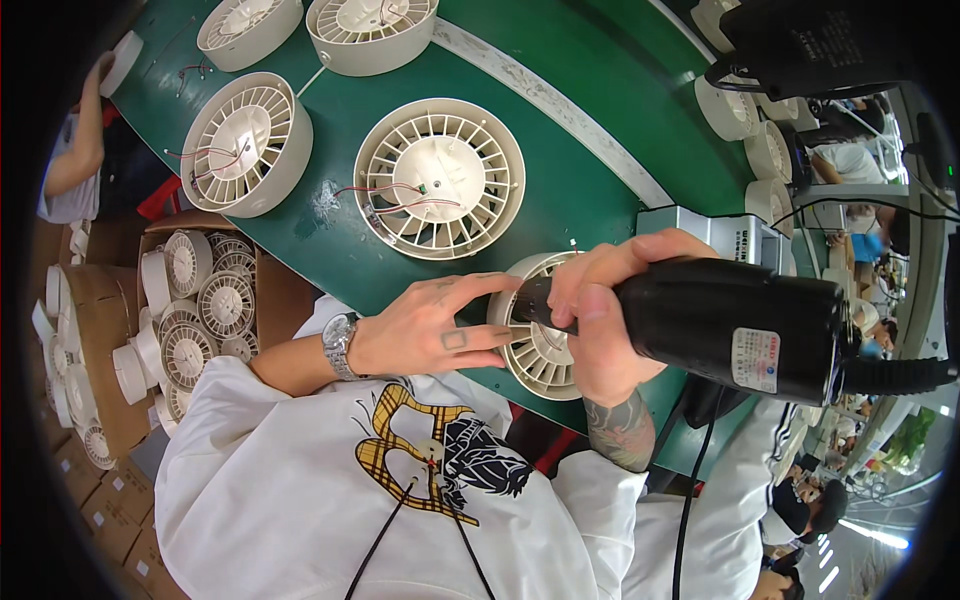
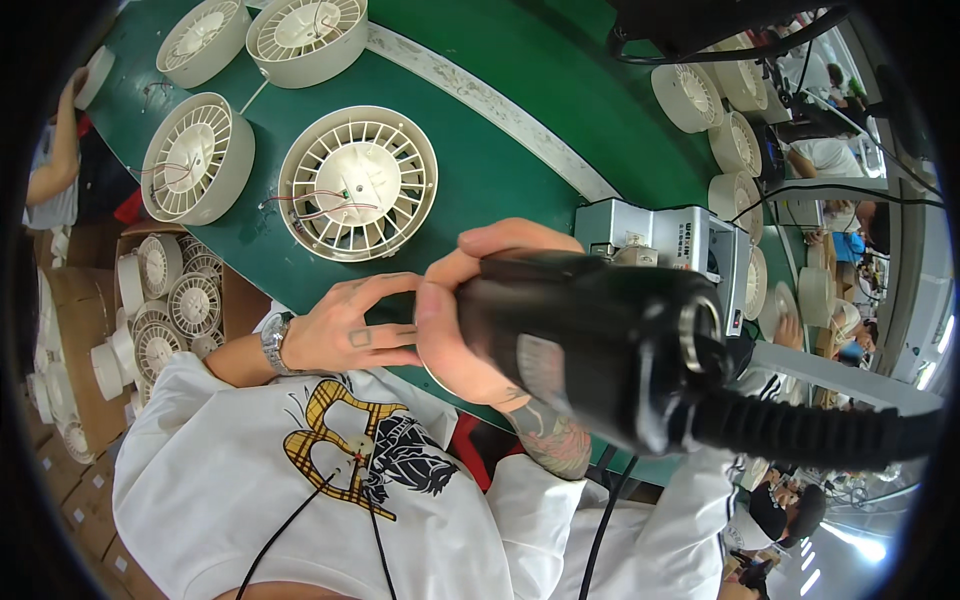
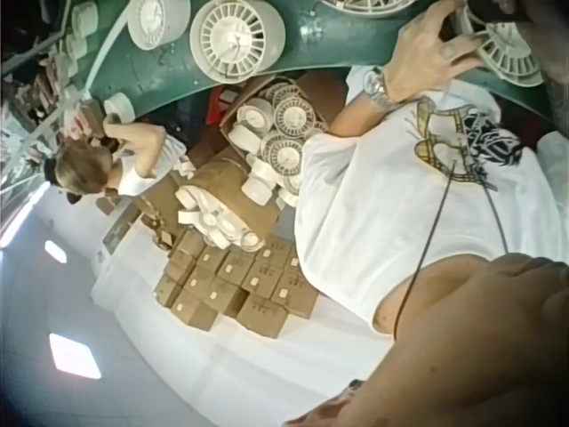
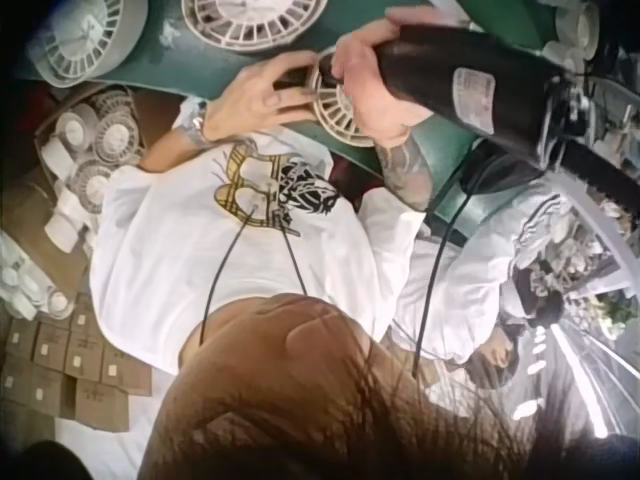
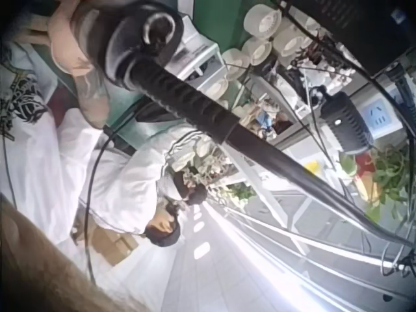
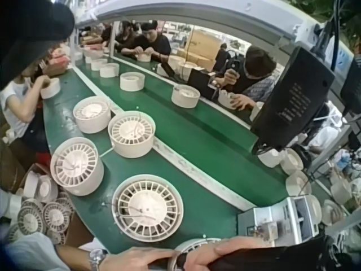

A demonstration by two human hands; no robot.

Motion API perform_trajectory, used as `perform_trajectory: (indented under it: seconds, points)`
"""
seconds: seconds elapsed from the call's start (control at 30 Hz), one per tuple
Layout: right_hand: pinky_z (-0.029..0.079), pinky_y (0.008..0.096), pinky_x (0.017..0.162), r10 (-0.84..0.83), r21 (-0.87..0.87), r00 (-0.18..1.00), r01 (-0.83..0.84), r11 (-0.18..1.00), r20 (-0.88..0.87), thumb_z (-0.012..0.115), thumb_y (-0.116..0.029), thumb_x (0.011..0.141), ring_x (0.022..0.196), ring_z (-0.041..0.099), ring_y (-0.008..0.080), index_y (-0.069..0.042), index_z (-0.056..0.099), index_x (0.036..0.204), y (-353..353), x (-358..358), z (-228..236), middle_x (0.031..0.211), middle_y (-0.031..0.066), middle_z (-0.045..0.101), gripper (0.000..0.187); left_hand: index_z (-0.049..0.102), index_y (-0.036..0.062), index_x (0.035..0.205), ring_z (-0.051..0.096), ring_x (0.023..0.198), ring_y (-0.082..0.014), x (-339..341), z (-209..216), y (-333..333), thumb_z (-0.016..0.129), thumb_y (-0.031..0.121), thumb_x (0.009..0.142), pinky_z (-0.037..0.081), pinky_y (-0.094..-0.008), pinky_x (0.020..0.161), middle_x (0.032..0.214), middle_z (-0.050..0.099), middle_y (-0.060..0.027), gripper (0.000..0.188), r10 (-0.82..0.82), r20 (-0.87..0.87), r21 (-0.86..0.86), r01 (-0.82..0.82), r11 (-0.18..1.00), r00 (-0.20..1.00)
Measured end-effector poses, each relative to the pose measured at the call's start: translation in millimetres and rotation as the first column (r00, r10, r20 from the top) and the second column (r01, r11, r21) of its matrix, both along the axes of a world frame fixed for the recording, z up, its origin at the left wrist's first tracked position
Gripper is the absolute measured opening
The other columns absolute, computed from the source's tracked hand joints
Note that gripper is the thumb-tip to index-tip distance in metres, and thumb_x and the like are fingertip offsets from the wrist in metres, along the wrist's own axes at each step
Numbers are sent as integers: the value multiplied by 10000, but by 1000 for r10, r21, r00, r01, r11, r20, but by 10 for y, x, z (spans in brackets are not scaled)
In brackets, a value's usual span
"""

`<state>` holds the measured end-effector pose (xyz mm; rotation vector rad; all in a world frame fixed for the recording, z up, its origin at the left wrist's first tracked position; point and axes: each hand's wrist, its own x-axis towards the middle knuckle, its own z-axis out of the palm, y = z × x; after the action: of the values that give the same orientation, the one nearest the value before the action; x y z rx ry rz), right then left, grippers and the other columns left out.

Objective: Fastening screws into plastic fan housings on an assembly line using an electric screwdriver.

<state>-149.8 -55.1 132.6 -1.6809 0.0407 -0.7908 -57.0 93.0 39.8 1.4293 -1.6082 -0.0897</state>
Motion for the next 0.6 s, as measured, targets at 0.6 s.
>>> perform_trajectory:
  seconds: [0.6]
  points:
    - [445,299,546,-53,249,991,84,965,-126,545,108,748,535,493,156,-34,401,1019,161,113,75,697,68,490,339,617,121,956,610,835,-262,-56,37,81,738,254,714,538,-334,641,1213,460,-146,301,7,-69,82,-2,997,998]
